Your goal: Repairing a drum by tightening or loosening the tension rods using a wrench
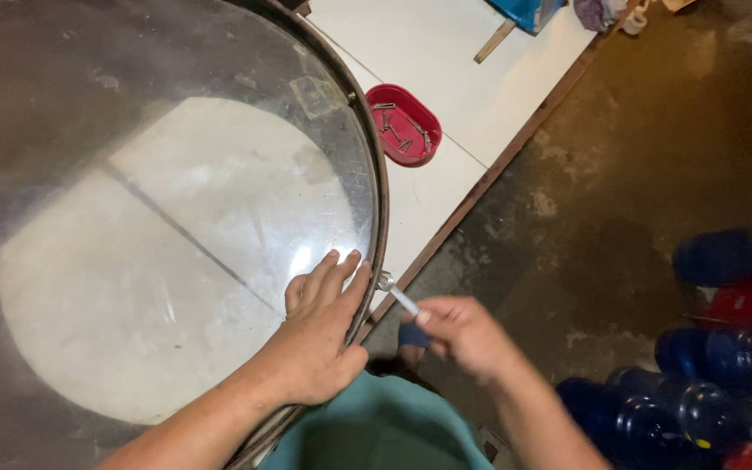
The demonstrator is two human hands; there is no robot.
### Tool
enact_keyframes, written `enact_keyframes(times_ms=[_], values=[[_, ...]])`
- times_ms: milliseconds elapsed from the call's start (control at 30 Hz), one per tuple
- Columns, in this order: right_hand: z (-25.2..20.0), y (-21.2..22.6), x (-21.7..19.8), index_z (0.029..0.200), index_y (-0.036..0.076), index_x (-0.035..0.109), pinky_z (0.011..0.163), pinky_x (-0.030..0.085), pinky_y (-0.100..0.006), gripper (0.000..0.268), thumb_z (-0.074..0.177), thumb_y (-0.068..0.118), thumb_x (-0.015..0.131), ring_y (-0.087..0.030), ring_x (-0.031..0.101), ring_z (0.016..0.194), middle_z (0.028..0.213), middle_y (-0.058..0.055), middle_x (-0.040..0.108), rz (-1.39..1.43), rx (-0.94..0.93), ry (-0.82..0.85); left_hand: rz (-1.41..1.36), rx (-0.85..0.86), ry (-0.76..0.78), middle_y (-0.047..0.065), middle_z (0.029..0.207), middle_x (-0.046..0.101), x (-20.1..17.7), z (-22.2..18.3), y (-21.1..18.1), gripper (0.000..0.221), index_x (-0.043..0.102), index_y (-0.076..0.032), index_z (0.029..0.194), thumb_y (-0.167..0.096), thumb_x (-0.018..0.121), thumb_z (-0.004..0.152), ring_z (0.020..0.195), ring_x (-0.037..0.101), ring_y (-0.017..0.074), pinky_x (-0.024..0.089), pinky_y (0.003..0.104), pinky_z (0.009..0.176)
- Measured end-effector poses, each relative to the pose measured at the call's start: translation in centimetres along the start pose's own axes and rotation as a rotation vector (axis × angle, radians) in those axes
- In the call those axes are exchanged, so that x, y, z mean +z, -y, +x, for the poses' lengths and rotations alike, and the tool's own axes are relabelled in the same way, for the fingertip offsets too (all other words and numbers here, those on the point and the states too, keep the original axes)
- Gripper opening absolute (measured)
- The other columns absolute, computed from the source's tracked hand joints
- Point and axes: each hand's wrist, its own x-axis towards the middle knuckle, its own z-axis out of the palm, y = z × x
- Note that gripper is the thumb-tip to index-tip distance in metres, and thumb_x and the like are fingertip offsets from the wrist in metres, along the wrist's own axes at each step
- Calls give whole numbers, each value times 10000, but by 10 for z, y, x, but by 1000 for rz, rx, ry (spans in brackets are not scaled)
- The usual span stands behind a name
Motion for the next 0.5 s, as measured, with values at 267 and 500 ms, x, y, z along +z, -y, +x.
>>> enact_keyframes(times_ms=[267, 500], values=[[154, 126, -51, 916, 71, 837, 724, 524, -251, 237, 796, 274, 822, -86, 670, 745, 805, -6, 809, -977, -83, 531, -34, 61, -85, 208, 1702, 110, 2, 0, 7, 973, 194, -17, 1598, -220, 544, 714, 1580, -53, 392, -8, 589, 1165], [165, 179, -42, 948, 46, 813, 729, 539, -270, 261, 813, 270, 809, -117, 673, 751, 838, -31, 792, -1092, -228, 798, -56, 68, -59, 251, 1680, 146, -2, 3, 5, 1001, 192, 3, 1603, -215, 532, 687, 1577, -35, 411, 1, 576, 1171]])
